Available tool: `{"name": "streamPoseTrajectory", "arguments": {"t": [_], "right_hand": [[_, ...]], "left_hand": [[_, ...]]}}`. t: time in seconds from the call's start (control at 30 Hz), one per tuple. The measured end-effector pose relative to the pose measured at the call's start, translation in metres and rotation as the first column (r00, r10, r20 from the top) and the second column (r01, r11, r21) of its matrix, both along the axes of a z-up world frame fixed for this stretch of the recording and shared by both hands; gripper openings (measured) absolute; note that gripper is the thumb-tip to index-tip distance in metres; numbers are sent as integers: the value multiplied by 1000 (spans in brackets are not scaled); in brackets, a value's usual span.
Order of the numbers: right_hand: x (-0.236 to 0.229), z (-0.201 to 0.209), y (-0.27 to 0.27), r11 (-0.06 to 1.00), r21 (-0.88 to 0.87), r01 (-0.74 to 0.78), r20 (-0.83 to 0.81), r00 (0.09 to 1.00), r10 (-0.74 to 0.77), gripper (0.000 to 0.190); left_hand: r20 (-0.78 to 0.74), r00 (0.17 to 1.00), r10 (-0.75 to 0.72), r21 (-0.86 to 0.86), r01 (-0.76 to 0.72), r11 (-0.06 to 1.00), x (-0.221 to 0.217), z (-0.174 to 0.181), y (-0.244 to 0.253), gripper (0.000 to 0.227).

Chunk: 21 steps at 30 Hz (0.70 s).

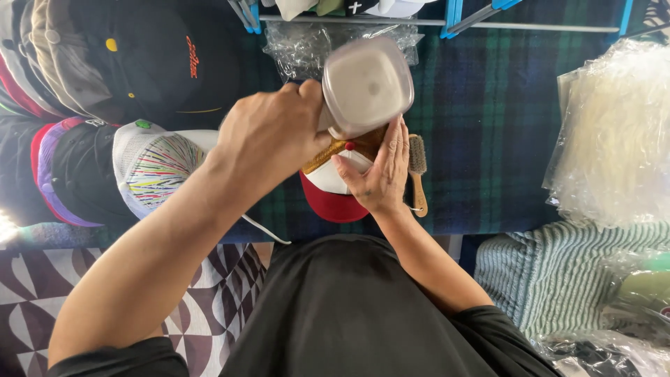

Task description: The person is cleaning and shaping a trucker hat using a brush and a handheld steamer.

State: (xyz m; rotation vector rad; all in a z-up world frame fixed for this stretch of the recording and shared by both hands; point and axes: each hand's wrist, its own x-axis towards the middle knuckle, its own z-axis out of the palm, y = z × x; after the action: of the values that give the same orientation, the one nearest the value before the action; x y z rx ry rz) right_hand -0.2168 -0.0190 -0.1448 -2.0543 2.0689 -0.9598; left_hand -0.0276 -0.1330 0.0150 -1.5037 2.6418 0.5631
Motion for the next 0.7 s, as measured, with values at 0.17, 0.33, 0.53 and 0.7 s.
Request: {"name": "streamPoseTrajectory", "arguments": {"t": [0.17, 0.33, 0.53, 0.7], "right_hand": [[0, -1, 0, 999, -21, -27, -16, 1000, 27, 111], [-9, -37, 7, 988, -149, -45, -135, 991, 25, 118], [-3, -6, -4, 1000, 1, -26, 9, 1000, 26, 113], [0, -6, 1, 1000, 6, -10, -4, 1000, 10, 114]], "left_hand": [[68, 997, 35, 143, -45, 989, -12, 26, -16, 52], [101, 993, -67, 102, 56, 993, -15, 13, -3, 57], [97, 995, -9, 71, 2, 997, -18, 19, -13, 50], [85, 996, 6, 105, -15, 994, -18, 22, -11, 42]]}}
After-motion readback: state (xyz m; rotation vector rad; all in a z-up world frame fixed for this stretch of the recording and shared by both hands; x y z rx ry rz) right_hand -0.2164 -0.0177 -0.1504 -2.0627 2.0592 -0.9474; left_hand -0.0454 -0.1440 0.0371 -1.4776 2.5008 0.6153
